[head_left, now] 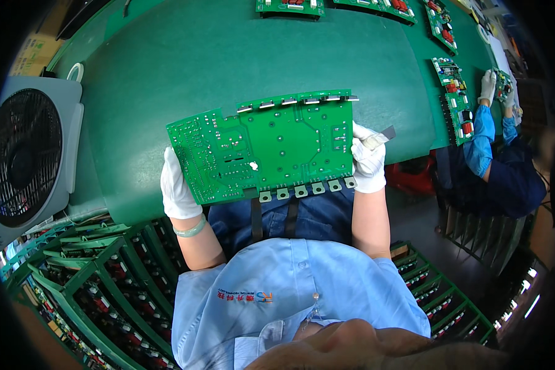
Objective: The person picks up green circuit boards from a workbench, turns them over to inspect both sides, and wipes the surface with a small cloth. The person handles the boards one at a time, placing them back on the table or into a nearby rack after inspection.
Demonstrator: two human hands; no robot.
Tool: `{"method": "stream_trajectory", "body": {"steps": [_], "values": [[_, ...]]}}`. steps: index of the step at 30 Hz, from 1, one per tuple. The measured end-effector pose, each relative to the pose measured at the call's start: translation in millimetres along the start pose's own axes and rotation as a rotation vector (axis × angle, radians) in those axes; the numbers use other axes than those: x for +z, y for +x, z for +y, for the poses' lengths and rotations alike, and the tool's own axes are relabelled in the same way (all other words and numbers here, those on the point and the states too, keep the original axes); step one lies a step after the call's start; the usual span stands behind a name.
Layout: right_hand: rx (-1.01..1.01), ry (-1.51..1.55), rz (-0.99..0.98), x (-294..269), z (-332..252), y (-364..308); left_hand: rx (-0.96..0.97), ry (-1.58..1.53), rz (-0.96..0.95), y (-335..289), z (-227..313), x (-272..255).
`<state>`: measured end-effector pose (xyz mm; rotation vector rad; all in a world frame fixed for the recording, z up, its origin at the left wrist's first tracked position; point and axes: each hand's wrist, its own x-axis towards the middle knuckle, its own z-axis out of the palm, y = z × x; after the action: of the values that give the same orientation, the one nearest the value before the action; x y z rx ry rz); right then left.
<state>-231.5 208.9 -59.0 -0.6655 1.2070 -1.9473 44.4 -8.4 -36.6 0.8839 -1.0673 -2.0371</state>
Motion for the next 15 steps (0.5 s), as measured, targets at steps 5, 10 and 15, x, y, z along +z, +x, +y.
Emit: {"method": "stream_trajectory", "body": {"steps": [5,10,15], "values": [[0.035,0.005,-0.036,-5,-2,-1,0.024,0.048,0.002,-2,2,4],[0.092,-0.006,-0.03,-11,0,-3,0.024,0.023,0.026,-2,0,4],[0.129,0.062,-0.051,-14,0,-2,0.067,0.047,0.006,-3,-1,6]]}}
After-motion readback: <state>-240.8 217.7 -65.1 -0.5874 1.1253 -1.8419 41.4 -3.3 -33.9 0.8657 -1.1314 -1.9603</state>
